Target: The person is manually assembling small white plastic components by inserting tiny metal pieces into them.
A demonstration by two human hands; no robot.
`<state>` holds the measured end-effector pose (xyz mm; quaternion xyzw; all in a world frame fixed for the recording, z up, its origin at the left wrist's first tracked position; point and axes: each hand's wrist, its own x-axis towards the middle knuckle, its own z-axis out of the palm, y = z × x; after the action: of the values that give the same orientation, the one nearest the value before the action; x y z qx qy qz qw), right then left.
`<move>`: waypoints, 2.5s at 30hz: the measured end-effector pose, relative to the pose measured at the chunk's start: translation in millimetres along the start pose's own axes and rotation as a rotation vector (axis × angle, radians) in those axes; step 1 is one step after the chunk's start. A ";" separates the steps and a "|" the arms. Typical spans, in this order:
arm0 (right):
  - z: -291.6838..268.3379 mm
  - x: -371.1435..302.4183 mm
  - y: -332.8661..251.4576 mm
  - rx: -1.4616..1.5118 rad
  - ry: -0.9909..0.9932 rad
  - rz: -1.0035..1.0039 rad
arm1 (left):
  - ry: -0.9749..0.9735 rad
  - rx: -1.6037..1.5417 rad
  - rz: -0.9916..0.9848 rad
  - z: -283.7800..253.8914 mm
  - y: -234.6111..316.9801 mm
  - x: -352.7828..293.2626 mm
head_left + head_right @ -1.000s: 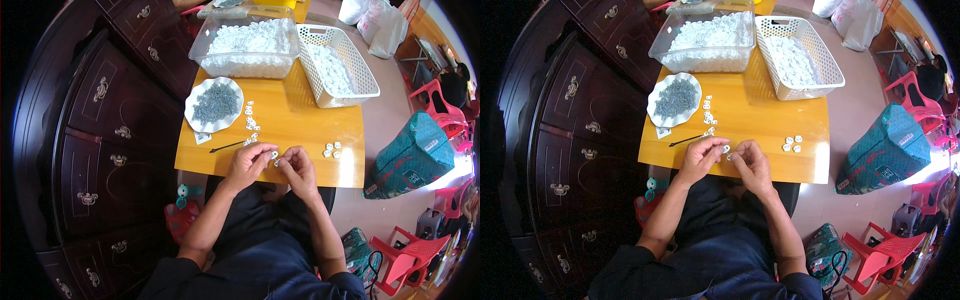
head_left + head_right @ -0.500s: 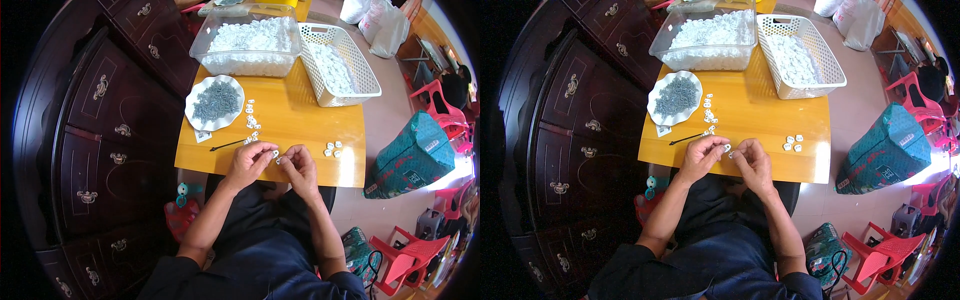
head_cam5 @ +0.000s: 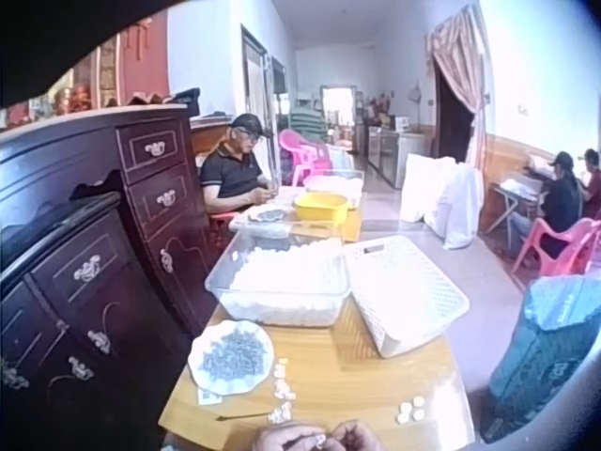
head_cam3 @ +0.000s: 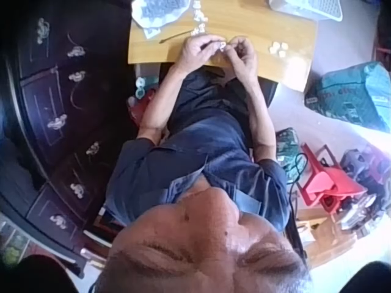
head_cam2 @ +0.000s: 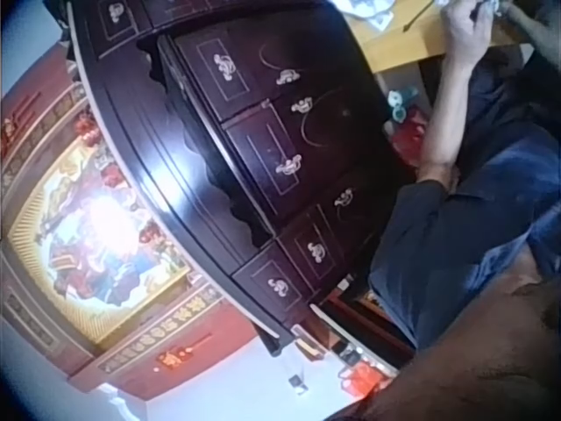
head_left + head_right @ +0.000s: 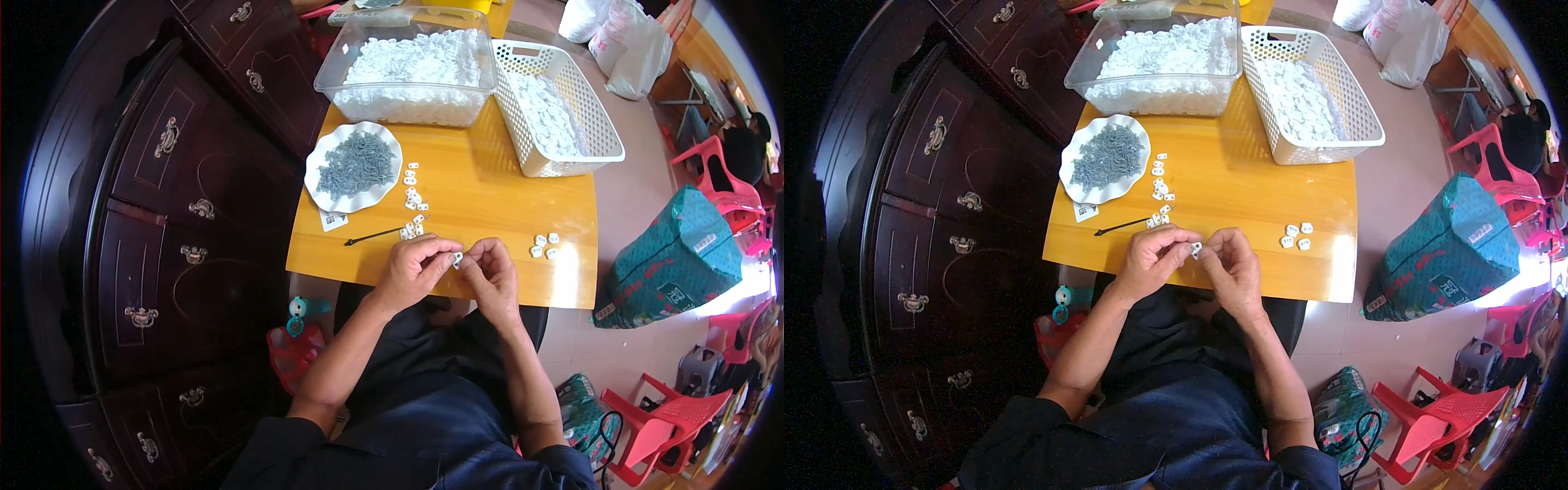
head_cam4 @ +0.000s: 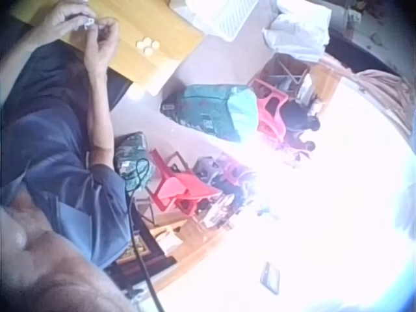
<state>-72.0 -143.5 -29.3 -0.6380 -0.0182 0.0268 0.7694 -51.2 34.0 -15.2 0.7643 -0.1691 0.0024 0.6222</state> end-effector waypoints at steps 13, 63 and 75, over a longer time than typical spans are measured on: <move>3.8 -2.4 5.6 0.294 0.025 0.078 | -0.012 0.109 0.092 3.1 8.8 1.2; 1.1 -1.3 0.0 0.287 0.003 0.216 | -0.020 -0.298 -0.112 13.9 1.5 -3.3; 3.7 -1.5 6.4 0.270 0.055 0.165 | -0.031 -0.337 -0.167 14.7 3.5 -3.5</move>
<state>-73.9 -138.7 -34.9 -0.5285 0.0591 0.0746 0.8436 -58.5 20.4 -16.0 0.6608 -0.1127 -0.0895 0.7366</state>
